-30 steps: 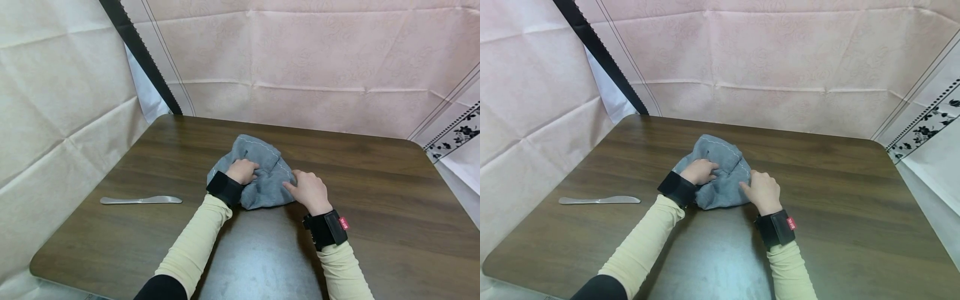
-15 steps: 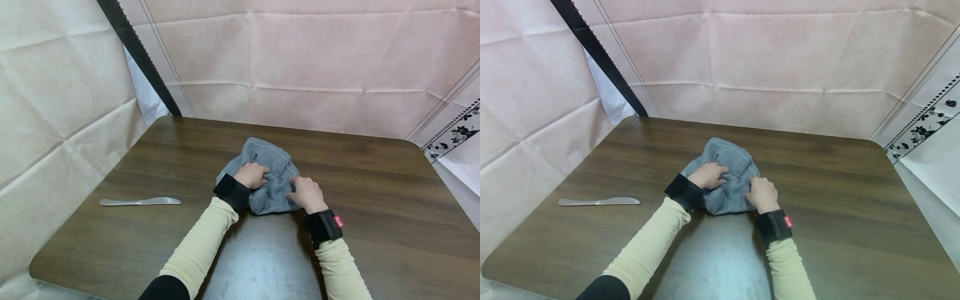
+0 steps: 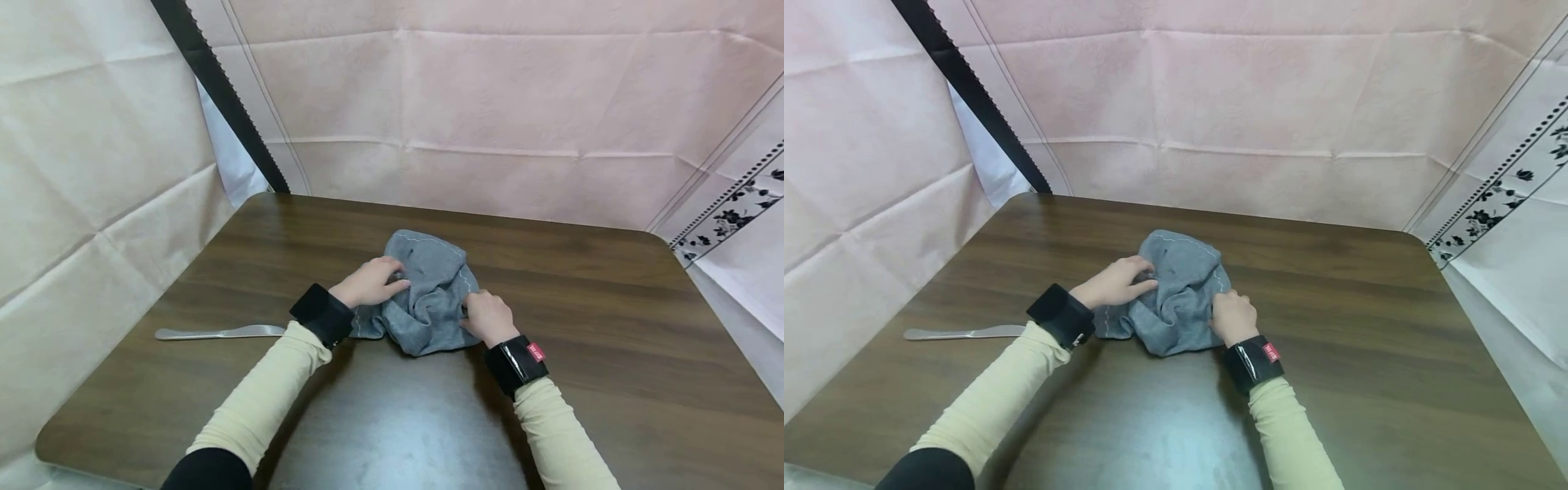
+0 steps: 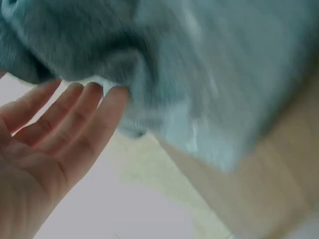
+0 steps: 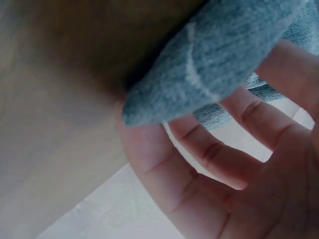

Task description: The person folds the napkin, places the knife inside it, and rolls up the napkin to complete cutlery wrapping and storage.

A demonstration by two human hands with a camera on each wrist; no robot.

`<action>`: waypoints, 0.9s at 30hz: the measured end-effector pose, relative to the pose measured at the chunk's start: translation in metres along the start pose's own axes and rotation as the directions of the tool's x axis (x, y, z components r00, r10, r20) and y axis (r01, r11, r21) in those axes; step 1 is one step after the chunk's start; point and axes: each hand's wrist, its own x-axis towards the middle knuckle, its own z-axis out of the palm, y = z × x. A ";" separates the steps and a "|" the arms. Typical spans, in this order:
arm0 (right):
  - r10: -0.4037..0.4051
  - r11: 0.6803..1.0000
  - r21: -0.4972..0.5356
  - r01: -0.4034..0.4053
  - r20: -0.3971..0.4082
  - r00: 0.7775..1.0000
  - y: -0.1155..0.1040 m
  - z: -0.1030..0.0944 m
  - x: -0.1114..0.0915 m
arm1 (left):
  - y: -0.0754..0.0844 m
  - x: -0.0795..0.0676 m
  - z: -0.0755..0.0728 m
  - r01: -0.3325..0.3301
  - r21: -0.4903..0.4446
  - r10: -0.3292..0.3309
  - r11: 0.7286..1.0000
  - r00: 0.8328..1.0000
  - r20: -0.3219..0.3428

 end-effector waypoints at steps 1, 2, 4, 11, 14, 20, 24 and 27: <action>-0.003 1.000 -0.004 0.003 0.008 1.000 -0.001 0.000 0.001 | -0.003 -0.004 -0.002 -0.004 0.015 0.004 1.000 1.000 -0.018; -0.007 1.000 -0.011 0.007 0.015 1.000 -0.001 -0.001 0.002 | -0.005 -0.008 -0.004 -0.004 0.033 0.005 0.999 1.000 -0.027; -0.012 0.999 -0.031 0.012 0.018 1.000 -0.001 -0.001 0.003 | -0.011 -0.015 -0.006 0.008 0.066 -0.007 0.998 1.000 -0.024; -0.017 0.995 -0.093 0.019 0.024 1.000 0.004 -0.001 0.002 | -0.023 -0.032 0.005 0.098 0.190 -0.115 0.977 0.990 0.082; -0.021 0.995 -0.098 0.025 0.032 0.999 0.009 -0.002 0.000 | -0.024 -0.035 0.010 0.086 0.266 -0.115 0.960 0.989 0.093; -0.007 0.995 -0.103 0.010 0.028 1.000 0.026 -0.004 -0.004 | -0.023 -0.037 0.011 0.124 0.327 -0.161 0.937 0.983 0.090; -0.005 0.995 -0.096 0.008 0.030 1.000 0.037 -0.007 -0.007 | -0.024 -0.038 0.010 0.152 0.333 -0.189 0.931 0.978 0.083; -0.011 0.995 -0.095 0.014 0.031 0.999 0.043 -0.009 -0.009 | -0.027 -0.040 0.009 0.142 0.349 -0.178 0.926 0.981 0.075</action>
